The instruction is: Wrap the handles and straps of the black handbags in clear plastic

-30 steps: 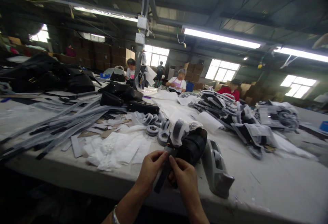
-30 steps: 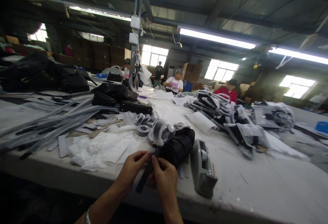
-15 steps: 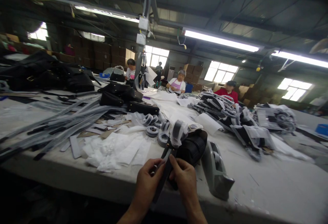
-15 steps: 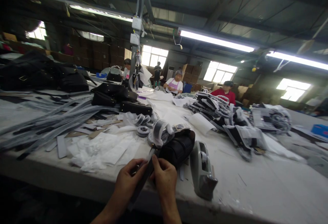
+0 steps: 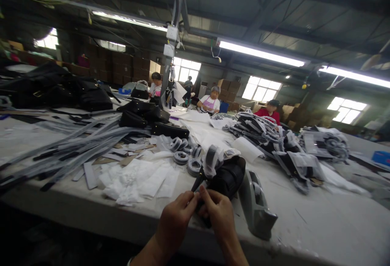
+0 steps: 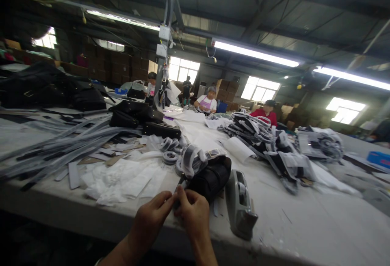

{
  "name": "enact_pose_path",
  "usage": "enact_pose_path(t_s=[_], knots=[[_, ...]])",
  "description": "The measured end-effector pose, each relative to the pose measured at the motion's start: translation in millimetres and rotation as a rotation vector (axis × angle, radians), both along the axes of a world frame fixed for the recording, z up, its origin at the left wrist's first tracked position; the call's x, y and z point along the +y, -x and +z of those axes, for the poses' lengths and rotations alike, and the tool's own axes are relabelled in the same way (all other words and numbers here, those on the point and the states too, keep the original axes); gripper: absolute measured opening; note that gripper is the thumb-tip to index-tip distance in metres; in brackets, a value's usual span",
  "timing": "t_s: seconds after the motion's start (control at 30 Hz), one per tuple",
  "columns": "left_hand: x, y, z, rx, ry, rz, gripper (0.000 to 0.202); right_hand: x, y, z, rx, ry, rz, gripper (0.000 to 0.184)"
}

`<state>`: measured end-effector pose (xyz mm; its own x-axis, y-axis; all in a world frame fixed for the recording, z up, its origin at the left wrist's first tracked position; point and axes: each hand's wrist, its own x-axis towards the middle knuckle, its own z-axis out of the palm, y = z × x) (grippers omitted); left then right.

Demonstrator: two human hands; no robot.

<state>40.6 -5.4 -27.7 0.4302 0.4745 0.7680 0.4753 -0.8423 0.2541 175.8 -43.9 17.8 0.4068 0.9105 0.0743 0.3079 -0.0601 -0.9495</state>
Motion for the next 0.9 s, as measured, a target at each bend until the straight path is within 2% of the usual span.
enact_pose_path(t_s=[0.07, 0.17, 0.23, 0.3, 0.37, 0.4, 0.47, 0.5, 0.53, 0.6, 0.63, 0.7, 0.8, 0.9], knots=[[-2.0, 0.8, -2.3, 0.007, -0.072, -0.003, 0.035, -0.5, 0.9, 1.8, -0.064, 0.006, 0.0, 0.049], [-10.5, 1.3, -14.2, -0.024, -0.113, -0.072, 0.036, 2.1, -2.7, -1.0, 0.019, 0.0, -0.004, 0.052], [-19.1, 5.0, -24.8, -0.066, -0.111, -0.166, 0.04, 4.8, -7.1, -5.2, 0.121, 0.005, 0.0, 0.053], [-27.2, 13.2, -31.8, -0.1, -0.044, -0.296, 0.041, 6.9, -11.6, -9.4, 0.193, 0.016, 0.026, 0.052], [-31.6, 23.8, -30.3, -0.163, 0.098, -0.347, 0.035, 8.0, -15.3, -12.4, 0.222, 0.018, 0.06, 0.052], [-31.5, 28.2, -26.0, -0.216, 0.199, -0.306, 0.03, 8.3, -16.8, -13.3, 0.224, 0.013, 0.072, 0.051], [-26.7, 31.7, -12.4, -0.354, 0.477, -0.134, 0.019, 8.4, -18.5, -13.6, 0.206, 0.012, 0.081, 0.05], [-22.5, 30.0, -4.7, -0.42, 0.646, -0.066, 0.018, 8.5, -18.8, -12.9, 0.182, 0.011, 0.082, 0.05], [-17.8, 26.1, 2.5, -0.468, 0.821, -0.059, 0.023, 8.6, -18.6, -11.7, 0.143, 0.005, 0.081, 0.05], [-9.5, 13.5, 13.1, -0.524, 1.11, -0.19, 0.035, 8.5, -16.7, -7.9, 0.02, -0.02, 0.071, 0.05], [-6.7, 6.4, 15.9, -0.537, 1.206, -0.269, 0.038, 8.0, -15.3, -5.4, -0.046, -0.03, 0.065, 0.051], [-4.5, -5.9, 16.1, -0.549, 1.31, -0.351, 0.043, 5.3, -13.4, 0.0, -0.163, -0.044, 0.048, 0.052], [-5.8, -13.5, 8.0, -0.565, 1.328, -0.324, 0.047, -6.4, -22.4, 7.5, -0.318, -0.099, -0.028, 0.051], [-6.1, -11.1, 0.0, -0.597, 1.264, -0.262, 0.047, -28.1, -59.2, 11.6, -0.467, -0.149, -0.253, 0.043]])
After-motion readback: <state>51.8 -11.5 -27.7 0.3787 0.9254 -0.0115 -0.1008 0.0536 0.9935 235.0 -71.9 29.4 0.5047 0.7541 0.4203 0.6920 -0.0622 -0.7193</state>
